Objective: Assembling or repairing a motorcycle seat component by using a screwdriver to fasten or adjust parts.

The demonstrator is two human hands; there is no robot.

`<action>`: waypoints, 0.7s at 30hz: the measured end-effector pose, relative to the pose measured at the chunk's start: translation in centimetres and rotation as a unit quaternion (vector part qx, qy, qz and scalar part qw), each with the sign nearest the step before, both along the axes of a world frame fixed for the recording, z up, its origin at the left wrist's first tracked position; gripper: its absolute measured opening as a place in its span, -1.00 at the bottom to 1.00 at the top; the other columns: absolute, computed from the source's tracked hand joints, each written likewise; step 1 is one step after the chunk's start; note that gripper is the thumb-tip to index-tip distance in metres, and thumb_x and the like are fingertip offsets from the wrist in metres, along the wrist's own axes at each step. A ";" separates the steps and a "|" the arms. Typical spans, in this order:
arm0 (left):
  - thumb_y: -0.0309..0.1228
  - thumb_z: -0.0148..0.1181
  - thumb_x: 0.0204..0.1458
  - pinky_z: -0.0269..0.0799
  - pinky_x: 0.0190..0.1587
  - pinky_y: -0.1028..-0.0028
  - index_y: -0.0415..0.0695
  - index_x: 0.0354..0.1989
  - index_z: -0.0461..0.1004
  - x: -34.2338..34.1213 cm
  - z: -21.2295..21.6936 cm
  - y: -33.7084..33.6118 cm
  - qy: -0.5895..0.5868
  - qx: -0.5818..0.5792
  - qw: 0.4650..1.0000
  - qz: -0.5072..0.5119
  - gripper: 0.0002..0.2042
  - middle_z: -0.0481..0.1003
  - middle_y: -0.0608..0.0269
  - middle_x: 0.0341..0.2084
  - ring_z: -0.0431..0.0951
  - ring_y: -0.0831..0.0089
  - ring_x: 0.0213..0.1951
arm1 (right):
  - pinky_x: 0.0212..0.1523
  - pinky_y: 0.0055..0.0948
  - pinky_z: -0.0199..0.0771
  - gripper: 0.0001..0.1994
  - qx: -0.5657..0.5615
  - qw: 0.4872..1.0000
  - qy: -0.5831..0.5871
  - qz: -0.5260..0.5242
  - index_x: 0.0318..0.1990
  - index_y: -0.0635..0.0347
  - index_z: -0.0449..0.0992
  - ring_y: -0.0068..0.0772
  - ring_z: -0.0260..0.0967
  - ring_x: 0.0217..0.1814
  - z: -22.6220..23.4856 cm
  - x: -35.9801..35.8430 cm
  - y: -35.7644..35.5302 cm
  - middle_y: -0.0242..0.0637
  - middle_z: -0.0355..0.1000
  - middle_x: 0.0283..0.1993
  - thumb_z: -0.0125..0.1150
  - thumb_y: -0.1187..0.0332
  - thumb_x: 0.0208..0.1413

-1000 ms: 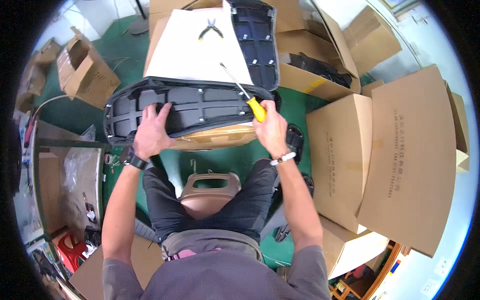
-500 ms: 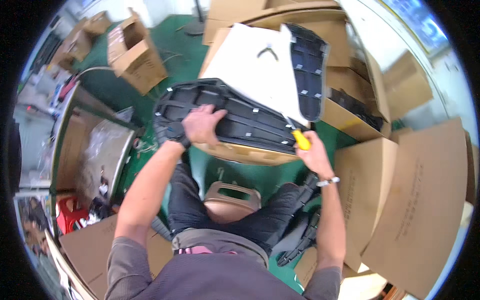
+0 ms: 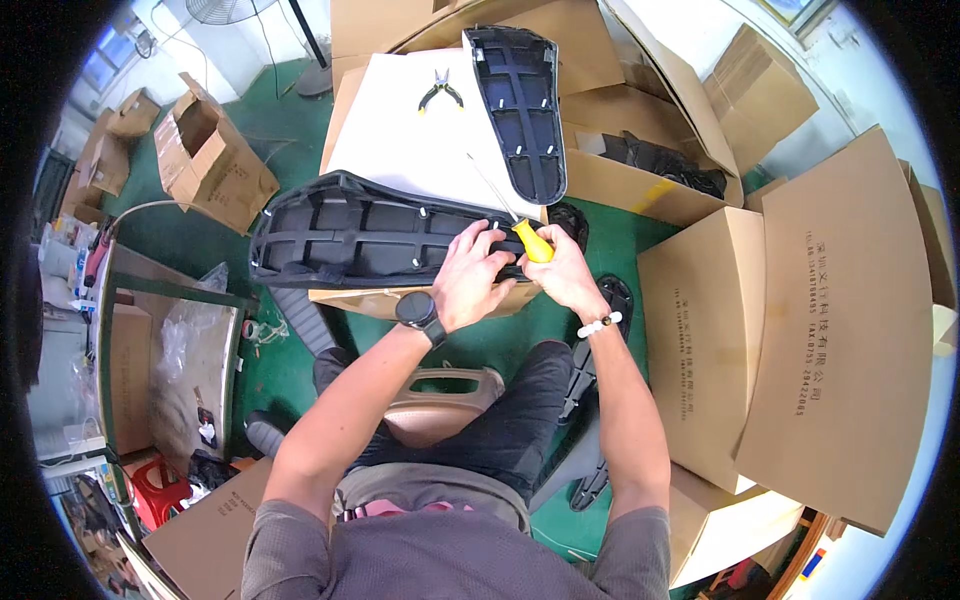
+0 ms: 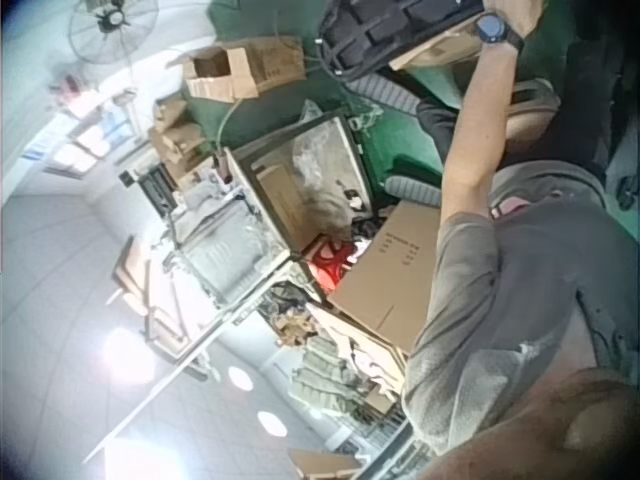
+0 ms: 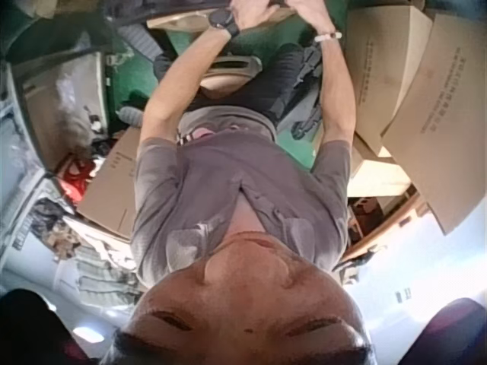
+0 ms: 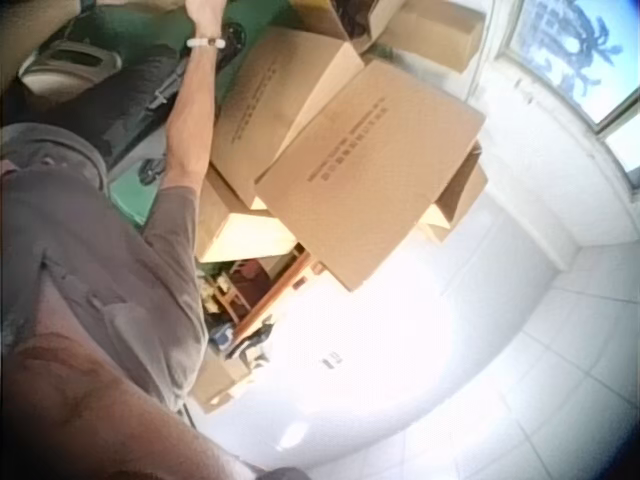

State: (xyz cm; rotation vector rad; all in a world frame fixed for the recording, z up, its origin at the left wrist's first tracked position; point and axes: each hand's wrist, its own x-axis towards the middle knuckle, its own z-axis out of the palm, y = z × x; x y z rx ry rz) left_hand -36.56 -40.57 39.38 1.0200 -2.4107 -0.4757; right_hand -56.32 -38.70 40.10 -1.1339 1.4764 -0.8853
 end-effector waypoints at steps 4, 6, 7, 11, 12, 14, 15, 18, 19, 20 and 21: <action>-0.32 0.40 -0.06 0.10 0.40 0.02 -0.16 -0.16 0.63 -1.0 -1.3 -0.4 0.023 0.042 0.999 -0.002 -0.70 0.42 0.09 0.16 0.17 -0.05 0.38 | -0.22 -0.54 0.49 -0.60 -0.004 1.000 0.002 -0.009 0.01 0.31 0.36 -0.58 0.48 -0.23 -0.8 -0.4 -0.1 -0.31 0.51 -0.21 0.26 0.63 -0.03; -0.33 0.40 -0.07 0.09 0.41 0.02 -0.16 -0.20 0.65 -1.2 -1.6 -0.6 0.034 0.048 0.998 -0.001 -0.73 0.43 0.11 0.17 0.17 -0.05 0.38 | -0.22 -0.53 0.49 -0.59 -0.006 1.000 -0.002 -0.008 0.02 0.32 0.36 -0.58 0.48 -0.22 -1.3 -0.6 -0.2 -0.32 0.51 -0.21 0.27 0.64 -0.03; -0.34 0.39 -0.08 0.07 0.41 0.02 -0.14 -0.23 0.65 -1.1 -1.6 -0.6 0.038 0.061 0.997 0.003 -0.76 0.43 0.14 0.18 0.16 -0.05 0.39 | -0.23 -0.53 0.50 -0.59 -0.009 1.000 -0.014 -0.010 0.02 0.32 0.36 -0.58 0.48 -0.22 -1.3 -0.5 -0.2 -0.31 0.51 -0.21 0.27 0.64 -0.03; -0.36 0.37 -0.08 0.02 0.43 0.01 -0.11 -0.27 0.66 -0.7 -2.7 -1.3 0.064 0.098 0.993 0.001 -0.81 0.44 0.18 0.21 0.15 -0.04 0.41 | -0.22 -0.52 0.50 -0.59 -0.029 0.998 -0.038 -0.041 0.02 0.31 0.36 -0.59 0.47 -0.23 -1.2 0.2 0.2 -0.30 0.50 -0.19 0.31 0.61 -0.01; -0.35 0.36 -0.07 0.01 0.43 0.02 -0.09 -0.28 0.67 -0.6 -2.7 -1.3 0.063 0.103 0.993 0.001 -0.82 0.44 0.19 0.21 0.14 -0.03 0.41 | -0.22 -0.52 0.50 -0.59 -0.028 0.998 -0.037 -0.041 0.02 0.31 0.36 -0.59 0.47 -0.23 -1.4 0.5 0.4 -0.30 0.50 -0.19 0.31 0.61 -0.01; -0.36 0.35 -0.06 0.00 0.44 0.02 -0.10 -0.28 0.67 -0.7 -2.7 -1.4 0.061 0.107 0.992 -0.002 -0.82 0.44 0.19 0.22 0.13 -0.03 0.42 | -0.19 -0.47 0.51 -0.61 -0.092 0.986 -0.089 -0.106 -0.02 0.31 0.36 -0.52 0.46 -0.23 -2.0 0.9 0.9 -0.29 0.50 -0.19 0.35 0.57 0.00; -0.36 0.34 -0.06 -0.01 0.44 0.02 -0.10 -0.28 0.67 -0.7 -2.7 -1.4 0.059 0.109 0.992 -0.005 -0.82 0.44 0.19 0.22 0.13 -0.03 0.42 | -0.19 -0.47 0.51 -0.61 -0.091 0.986 -0.089 -0.106 -0.02 0.31 0.36 -0.52 0.46 -0.23 -2.5 0.9 1.3 -0.29 0.50 -0.19 0.35 0.57 0.00; -0.37 0.33 -0.05 -0.02 0.44 0.02 -0.09 -0.27 0.68 -0.5 -2.8 -1.5 0.066 0.118 0.991 -0.009 -0.82 0.44 0.18 0.23 0.12 -0.02 0.42 | -0.14 -0.32 0.54 -0.59 -0.136 0.968 0.123 -0.173 -0.05 0.35 0.39 -0.31 0.51 -0.21 -2.5 1.8 2.7 -0.16 0.53 -0.19 0.44 0.46 -0.02; -0.37 0.33 -0.05 -0.02 0.44 0.02 -0.09 -0.27 0.68 -0.5 -2.8 -1.5 0.066 0.118 0.991 -0.009 -0.82 0.44 0.18 0.23 0.12 -0.02 0.42 | -0.14 -0.32 0.54 -0.59 -0.135 0.968 0.124 -0.173 -0.05 0.35 0.39 -0.31 0.51 -0.21 -2.3 2.4 3.2 -0.16 0.53 -0.19 0.44 0.46 -0.02; -0.37 0.32 -0.05 -0.02 0.45 0.02 -0.08 -0.26 0.68 -0.5 -2.9 -1.6 0.066 0.118 0.991 -0.011 -0.82 0.44 0.18 0.23 0.11 -0.02 0.43 | -0.12 -0.31 0.54 -0.58 -0.127 0.963 0.156 -0.179 -0.04 0.35 0.40 -0.29 0.53 -0.19 -2.1 3.0 3.5 -0.09 0.55 -0.18 0.44 0.44 -0.02; -0.38 0.31 -0.05 -0.02 0.45 0.02 -0.06 -0.26 0.68 -0.5 -2.8 -1.6 0.066 0.118 0.991 -0.014 -0.82 0.44 0.18 0.23 0.11 -0.02 0.43 | -0.11 -0.30 0.55 -0.57 -0.118 0.957 0.188 -0.186 -0.04 0.35 0.40 -0.26 0.55 -0.18 -1.9 3.6 3.7 -0.03 0.56 -0.18 0.45 0.41 -0.02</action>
